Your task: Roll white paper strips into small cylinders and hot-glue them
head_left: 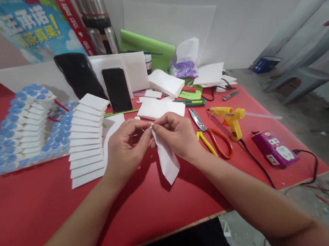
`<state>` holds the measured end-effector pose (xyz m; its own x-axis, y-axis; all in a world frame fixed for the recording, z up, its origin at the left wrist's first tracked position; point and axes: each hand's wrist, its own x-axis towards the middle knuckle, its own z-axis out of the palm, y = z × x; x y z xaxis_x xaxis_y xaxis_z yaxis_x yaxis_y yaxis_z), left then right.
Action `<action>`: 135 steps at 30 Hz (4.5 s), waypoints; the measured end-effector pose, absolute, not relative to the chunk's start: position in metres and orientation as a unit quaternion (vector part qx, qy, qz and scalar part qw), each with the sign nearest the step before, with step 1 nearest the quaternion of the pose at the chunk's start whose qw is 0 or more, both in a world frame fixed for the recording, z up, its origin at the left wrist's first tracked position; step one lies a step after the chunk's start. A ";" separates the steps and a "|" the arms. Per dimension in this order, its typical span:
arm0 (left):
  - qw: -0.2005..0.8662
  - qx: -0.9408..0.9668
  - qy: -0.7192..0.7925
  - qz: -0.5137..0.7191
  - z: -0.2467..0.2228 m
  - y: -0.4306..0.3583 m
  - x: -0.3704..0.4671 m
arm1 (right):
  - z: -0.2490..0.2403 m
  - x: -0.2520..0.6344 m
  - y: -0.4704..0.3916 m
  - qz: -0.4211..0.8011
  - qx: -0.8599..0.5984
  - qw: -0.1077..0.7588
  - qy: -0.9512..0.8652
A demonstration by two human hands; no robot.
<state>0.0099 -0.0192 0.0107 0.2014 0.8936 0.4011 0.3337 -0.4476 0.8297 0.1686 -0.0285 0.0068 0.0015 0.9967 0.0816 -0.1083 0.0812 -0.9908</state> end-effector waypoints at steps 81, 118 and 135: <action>0.408 0.637 0.475 0.449 0.011 -0.016 0.010 | 0.010 0.184 -0.020 0.555 -0.451 0.470 -0.517; 0.557 0.518 0.450 0.467 0.008 -0.012 0.007 | 0.019 0.195 -0.015 0.739 -0.419 0.419 -0.321; 0.449 0.562 0.503 0.478 0.014 -0.027 0.017 | 0.016 0.172 -0.026 0.510 -0.545 0.476 -0.465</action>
